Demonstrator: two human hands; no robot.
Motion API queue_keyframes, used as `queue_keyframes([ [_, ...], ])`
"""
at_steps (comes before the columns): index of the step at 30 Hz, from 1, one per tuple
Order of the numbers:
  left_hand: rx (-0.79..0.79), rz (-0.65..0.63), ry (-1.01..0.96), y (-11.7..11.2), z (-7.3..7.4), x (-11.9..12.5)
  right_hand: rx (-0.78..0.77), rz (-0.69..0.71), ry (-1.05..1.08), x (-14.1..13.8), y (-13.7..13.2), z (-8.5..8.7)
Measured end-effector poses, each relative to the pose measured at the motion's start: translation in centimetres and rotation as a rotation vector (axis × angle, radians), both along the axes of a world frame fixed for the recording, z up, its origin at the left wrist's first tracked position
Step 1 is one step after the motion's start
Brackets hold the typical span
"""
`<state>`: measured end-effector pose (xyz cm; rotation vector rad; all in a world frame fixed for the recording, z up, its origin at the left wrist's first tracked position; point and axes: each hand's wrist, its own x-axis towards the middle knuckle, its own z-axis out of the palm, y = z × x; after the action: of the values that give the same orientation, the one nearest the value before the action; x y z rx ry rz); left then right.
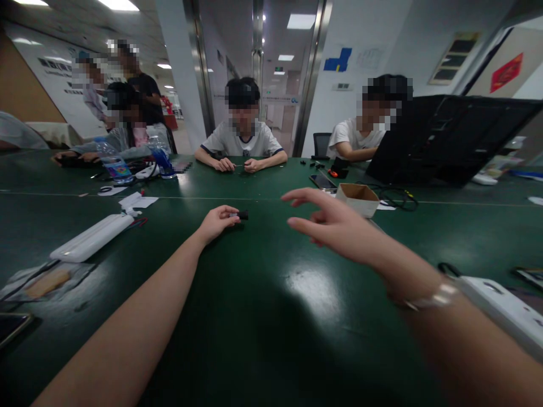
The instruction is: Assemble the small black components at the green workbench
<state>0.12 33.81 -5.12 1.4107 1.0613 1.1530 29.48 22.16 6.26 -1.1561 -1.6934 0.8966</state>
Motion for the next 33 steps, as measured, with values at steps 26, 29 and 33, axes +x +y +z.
queue_keyframes([
  [26, -0.064, 0.093, -0.191, 0.2, 0.1, 0.5, -0.436, 0.187, 0.618, -11.7, 12.1, -10.3],
  [29, -0.059, 0.102, -0.18, 0.2, 0.1, 0.3, -0.461, 0.2, 0.668, -11.7, 12.1, -10.1],
  [33, -0.077, 0.102, -0.169, 0.4, 0.3, 0.4, -0.471, 0.188, 0.67, -11.6, 12.2, -10.2],
])
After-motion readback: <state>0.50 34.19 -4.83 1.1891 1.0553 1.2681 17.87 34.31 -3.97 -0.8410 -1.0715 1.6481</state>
